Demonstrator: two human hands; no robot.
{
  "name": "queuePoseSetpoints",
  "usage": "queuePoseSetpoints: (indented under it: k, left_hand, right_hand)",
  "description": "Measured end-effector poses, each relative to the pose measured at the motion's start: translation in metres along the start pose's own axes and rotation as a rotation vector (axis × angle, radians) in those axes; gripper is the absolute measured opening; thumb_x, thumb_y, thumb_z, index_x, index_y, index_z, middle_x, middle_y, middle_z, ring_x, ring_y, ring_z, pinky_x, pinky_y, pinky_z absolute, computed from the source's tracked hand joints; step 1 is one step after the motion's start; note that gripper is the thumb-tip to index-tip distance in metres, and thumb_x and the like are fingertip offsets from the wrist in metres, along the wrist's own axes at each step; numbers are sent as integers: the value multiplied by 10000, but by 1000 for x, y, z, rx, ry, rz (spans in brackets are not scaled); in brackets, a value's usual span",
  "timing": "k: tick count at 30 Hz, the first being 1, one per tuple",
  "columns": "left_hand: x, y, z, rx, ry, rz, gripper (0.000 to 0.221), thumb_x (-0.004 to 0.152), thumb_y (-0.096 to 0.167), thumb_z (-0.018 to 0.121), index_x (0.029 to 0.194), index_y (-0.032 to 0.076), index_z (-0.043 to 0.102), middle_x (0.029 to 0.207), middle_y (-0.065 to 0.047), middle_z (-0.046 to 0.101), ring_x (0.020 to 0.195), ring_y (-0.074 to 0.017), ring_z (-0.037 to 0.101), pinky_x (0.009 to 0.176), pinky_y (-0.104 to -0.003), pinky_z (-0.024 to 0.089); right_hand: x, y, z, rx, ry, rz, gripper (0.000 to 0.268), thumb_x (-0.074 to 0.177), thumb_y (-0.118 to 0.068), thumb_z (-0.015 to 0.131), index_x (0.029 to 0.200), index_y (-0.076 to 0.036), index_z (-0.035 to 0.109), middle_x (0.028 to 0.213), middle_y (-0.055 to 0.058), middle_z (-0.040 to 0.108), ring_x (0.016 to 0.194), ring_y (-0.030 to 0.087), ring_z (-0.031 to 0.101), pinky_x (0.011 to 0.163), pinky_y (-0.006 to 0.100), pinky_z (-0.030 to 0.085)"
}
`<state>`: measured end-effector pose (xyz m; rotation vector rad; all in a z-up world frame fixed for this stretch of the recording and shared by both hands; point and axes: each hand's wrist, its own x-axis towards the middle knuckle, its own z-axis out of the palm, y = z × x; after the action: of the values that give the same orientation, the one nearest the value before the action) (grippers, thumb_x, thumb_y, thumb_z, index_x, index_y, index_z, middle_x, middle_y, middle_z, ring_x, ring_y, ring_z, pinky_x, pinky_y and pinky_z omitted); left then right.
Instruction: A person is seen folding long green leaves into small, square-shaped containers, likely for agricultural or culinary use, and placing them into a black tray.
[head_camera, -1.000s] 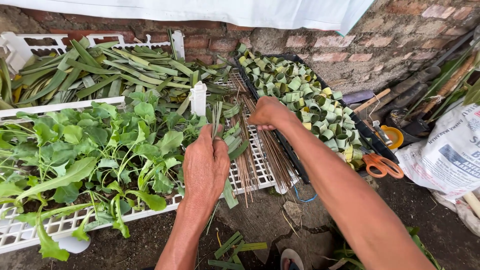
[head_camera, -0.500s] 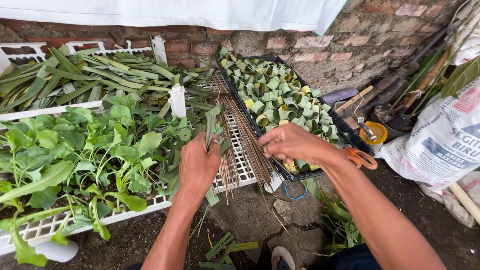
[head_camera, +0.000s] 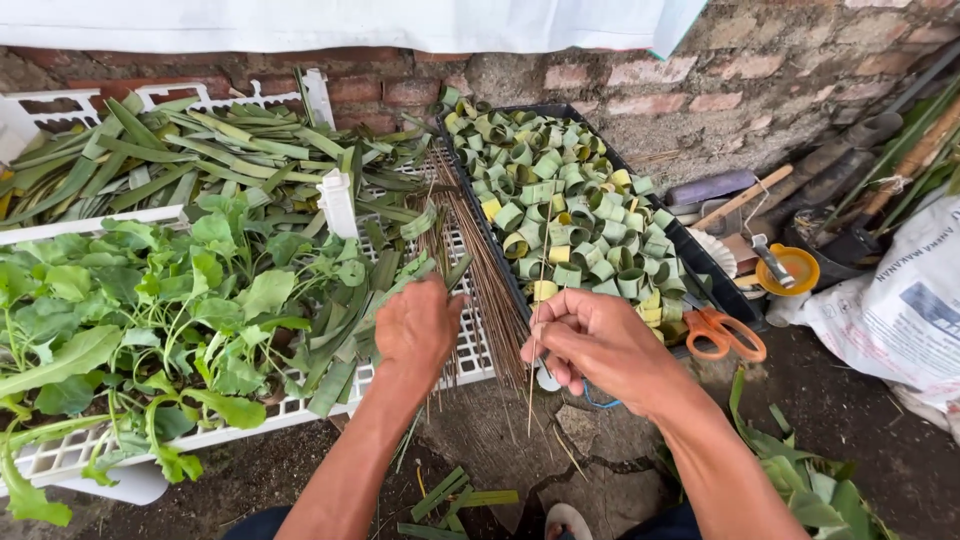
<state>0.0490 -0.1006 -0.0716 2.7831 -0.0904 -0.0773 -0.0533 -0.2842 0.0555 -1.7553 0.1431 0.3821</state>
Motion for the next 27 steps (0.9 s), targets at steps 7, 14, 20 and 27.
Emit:
queuePoseSetpoints:
  k: [7,14,20,27]
  left_hand:
    - [32,13,1,338,-363,-173,390,1175,306,299,1058,118,620,688,17,528,491,-76,422,358,-233,339]
    - [16,-17,-11,-93,-113,-177,330,1034,325,672,776,121,642,626,13,574,594,-159,563,495,-333,481]
    - [12,-19,-18,89,-207,-296,186,1064,293,592,951,179,687,757,34,659,716,-111,641,705,-301,611]
    - [2,-22,-26,38,-220,-330,185,1055,235,559,1097,122,700,920,-23,718,845,-171,677,788,-353,610]
  right_hand:
    - [-6,-19,2,-104,37,164,79,1018,19,583,1023,32,661,958,212,799,549,161,607,443,252,493]
    - [1,-14,0,-90,-12,155,96,1035,-35,573,1066,28,639,943,200,761,550,161,583,478,283,498]
    - [-1,-20,7,-133,2,167,134,1045,-72,572,1056,13,674,901,166,757,560,164,588,511,290,513]
    - [2,-9,8,-64,-5,145,140,1036,-18,574,1115,50,666,918,192,754,550,171,595,494,291,518]
